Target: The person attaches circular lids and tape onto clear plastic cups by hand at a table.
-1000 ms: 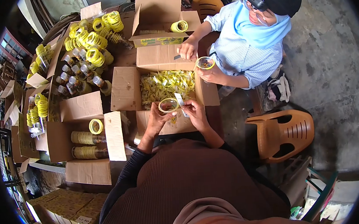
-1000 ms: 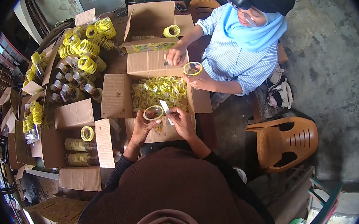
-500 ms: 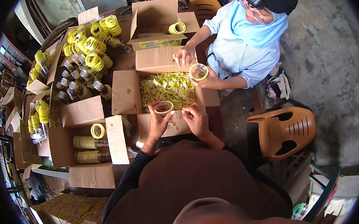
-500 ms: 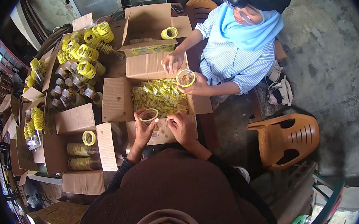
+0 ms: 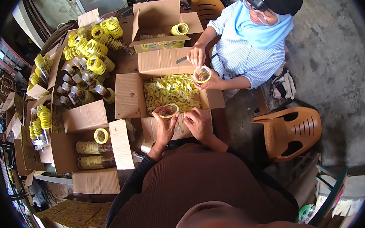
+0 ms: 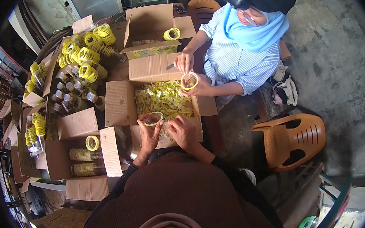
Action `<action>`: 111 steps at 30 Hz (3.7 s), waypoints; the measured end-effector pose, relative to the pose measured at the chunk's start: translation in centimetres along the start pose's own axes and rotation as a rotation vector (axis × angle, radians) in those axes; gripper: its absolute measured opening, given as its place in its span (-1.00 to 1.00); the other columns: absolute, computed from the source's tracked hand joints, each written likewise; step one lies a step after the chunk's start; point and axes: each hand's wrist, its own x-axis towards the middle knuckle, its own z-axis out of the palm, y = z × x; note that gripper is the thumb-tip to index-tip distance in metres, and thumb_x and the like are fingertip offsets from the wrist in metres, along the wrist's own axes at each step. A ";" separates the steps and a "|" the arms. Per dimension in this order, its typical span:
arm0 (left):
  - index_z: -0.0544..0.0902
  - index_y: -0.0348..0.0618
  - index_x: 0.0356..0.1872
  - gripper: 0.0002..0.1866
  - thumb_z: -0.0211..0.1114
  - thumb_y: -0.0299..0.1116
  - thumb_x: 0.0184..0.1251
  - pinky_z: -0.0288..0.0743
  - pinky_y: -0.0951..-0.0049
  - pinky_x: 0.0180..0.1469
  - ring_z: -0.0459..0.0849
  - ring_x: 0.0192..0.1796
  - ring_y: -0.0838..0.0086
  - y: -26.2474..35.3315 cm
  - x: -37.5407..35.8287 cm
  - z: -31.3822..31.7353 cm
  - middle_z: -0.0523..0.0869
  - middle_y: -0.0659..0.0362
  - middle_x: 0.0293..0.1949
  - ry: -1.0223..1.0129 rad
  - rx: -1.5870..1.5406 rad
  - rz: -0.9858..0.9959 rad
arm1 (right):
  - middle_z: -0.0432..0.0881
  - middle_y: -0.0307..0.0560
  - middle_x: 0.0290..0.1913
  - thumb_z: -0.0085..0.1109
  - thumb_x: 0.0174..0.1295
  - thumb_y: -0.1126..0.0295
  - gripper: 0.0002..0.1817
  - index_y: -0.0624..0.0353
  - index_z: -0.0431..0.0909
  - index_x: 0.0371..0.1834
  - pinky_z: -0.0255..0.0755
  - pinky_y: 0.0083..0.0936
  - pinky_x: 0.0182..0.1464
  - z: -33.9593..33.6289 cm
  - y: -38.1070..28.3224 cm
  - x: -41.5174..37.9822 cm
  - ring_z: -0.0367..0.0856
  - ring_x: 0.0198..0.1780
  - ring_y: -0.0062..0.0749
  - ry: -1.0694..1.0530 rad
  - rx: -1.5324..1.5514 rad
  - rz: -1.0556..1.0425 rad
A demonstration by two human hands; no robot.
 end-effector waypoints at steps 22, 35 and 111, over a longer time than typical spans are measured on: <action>0.11 -0.29 0.23 -0.43 0.30 -0.40 0.43 0.61 0.47 -0.16 0.60 -0.11 0.43 -2.0 0.0 -2.0 0.47 0.01 -0.05 -0.166 -0.110 -0.025 | 0.55 -0.01 -0.36 0.29 0.07 0.52 -0.89 0.19 0.56 -0.34 0.45 -0.23 -0.31 0.5 -0.6 1.1 0.61 -0.36 -0.03 -0.163 -0.042 0.134; 0.02 -0.21 0.32 -0.24 0.41 -0.44 0.32 0.55 0.41 0.07 0.50 0.16 0.42 -0.2 0.0 -1.6 0.49 -0.01 0.12 -0.281 -0.410 -0.196 | 0.56 0.07 -0.32 0.27 0.10 0.50 -0.89 0.25 0.54 -0.36 0.47 -0.12 -0.25 3.8 2.7 -0.5 0.61 -0.31 0.06 -0.193 -0.058 0.259; 0.41 0.02 0.39 -0.32 0.32 0.02 0.29 0.03 -0.27 0.41 0.13 0.54 0.02 -8.5 11.4 -27.5 0.27 0.03 0.49 0.503 1.187 -0.091 | 0.63 -0.10 -0.25 0.29 0.21 0.37 -0.85 0.11 0.63 -0.19 0.51 -0.29 -0.23 3.1 7.3 -5.6 0.67 -0.25 -0.16 -0.353 -0.011 0.343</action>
